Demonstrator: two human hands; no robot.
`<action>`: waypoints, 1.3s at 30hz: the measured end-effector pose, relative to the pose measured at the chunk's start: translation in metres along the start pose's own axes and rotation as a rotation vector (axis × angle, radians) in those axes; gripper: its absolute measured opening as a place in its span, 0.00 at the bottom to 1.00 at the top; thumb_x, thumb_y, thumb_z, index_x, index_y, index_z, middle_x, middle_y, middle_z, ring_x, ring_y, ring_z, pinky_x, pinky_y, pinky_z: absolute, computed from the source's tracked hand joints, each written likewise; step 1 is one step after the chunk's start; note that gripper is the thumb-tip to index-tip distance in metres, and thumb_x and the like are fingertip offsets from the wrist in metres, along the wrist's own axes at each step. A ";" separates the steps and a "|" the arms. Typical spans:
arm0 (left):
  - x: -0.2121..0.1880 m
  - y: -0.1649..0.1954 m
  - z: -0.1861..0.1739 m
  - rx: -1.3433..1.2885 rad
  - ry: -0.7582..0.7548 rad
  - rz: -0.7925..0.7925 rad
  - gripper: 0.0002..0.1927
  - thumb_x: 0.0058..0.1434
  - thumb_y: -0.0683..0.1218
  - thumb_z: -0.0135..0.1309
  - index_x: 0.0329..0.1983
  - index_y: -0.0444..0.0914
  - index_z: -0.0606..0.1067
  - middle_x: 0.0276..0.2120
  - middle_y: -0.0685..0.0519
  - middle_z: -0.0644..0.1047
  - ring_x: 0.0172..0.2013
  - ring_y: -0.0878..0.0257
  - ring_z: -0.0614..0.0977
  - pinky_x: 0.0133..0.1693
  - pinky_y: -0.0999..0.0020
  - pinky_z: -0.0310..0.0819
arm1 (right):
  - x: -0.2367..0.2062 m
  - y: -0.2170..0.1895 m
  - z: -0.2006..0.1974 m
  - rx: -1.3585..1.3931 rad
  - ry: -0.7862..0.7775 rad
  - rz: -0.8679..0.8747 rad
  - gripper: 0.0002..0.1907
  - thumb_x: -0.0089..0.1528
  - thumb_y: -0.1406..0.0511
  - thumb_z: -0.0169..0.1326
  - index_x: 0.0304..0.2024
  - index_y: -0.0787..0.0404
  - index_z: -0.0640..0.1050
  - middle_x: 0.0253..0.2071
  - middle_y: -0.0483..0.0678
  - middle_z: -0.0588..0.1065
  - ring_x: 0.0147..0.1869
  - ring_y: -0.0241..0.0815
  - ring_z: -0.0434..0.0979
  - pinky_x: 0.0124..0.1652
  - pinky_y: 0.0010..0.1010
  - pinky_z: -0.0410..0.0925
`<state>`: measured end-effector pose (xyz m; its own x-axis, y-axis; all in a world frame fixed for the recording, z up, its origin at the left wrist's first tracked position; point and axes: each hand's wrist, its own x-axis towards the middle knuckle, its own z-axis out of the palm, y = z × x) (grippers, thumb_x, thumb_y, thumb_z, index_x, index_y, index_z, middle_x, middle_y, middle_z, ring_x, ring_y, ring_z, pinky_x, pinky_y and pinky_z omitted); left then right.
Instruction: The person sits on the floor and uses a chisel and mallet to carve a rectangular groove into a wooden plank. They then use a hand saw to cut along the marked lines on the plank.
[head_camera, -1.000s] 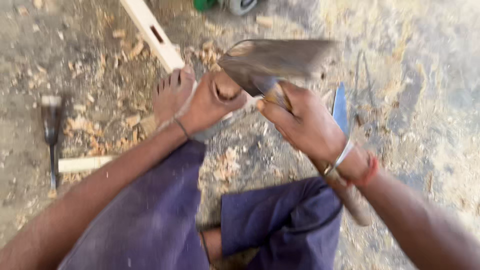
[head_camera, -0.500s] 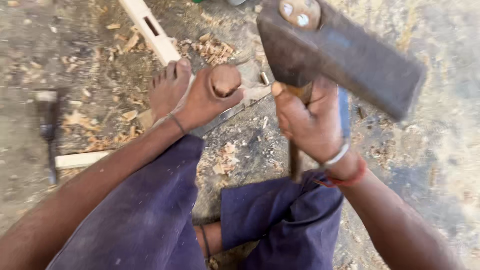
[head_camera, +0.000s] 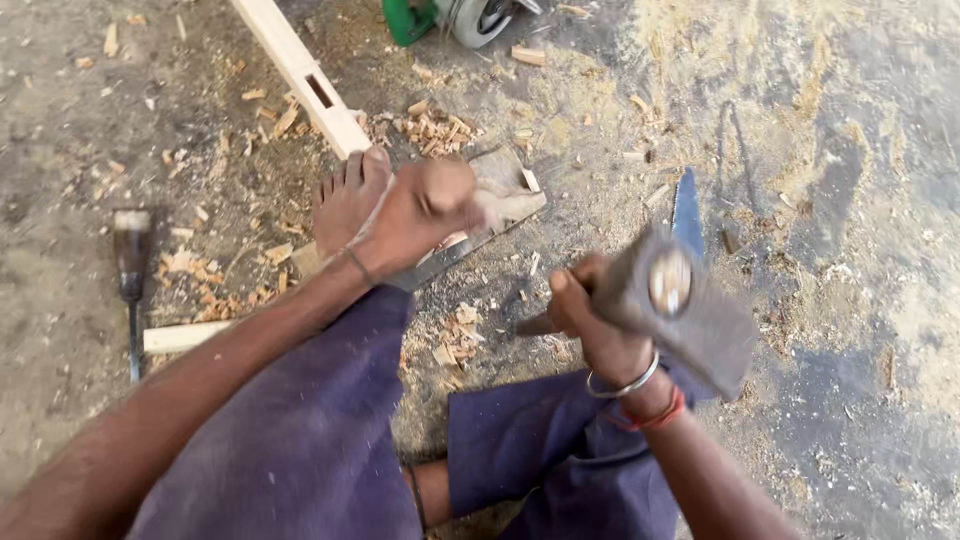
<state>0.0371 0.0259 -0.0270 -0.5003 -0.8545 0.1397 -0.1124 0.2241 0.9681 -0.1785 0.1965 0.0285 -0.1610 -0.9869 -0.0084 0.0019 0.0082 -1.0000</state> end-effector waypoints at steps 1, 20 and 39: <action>-0.001 0.012 -0.002 0.250 0.013 0.126 0.26 0.52 0.54 0.74 0.47 0.36 0.79 0.41 0.49 0.82 0.42 0.58 0.84 0.44 0.62 0.80 | -0.008 0.008 -0.001 -0.084 0.020 -0.058 0.10 0.67 0.68 0.56 0.31 0.59 0.71 0.23 0.40 0.69 0.25 0.30 0.66 0.25 0.24 0.62; -0.069 0.287 -0.010 0.635 -0.161 0.306 0.23 0.55 0.43 0.67 0.49 0.40 0.69 0.41 0.51 0.77 0.41 0.58 0.84 0.41 0.65 0.85 | -0.046 0.031 -0.019 0.158 0.065 -0.180 0.16 0.71 0.64 0.52 0.29 0.57 0.65 0.23 0.40 0.65 0.25 0.29 0.62 0.28 0.25 0.61; -0.068 0.273 -0.038 -0.101 0.197 0.168 0.09 0.56 0.36 0.63 0.37 0.35 0.74 0.28 0.54 0.77 0.28 0.64 0.82 0.29 0.69 0.82 | -0.038 0.026 -0.015 0.229 0.090 -0.191 0.12 0.70 0.67 0.52 0.34 0.57 0.65 0.23 0.39 0.63 0.25 0.29 0.61 0.28 0.26 0.59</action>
<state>0.0729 0.1276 0.2354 -0.3269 -0.8863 0.3280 0.0494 0.3306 0.9425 -0.1877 0.2367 0.0029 -0.2667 -0.9487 0.1695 0.1836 -0.2227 -0.9574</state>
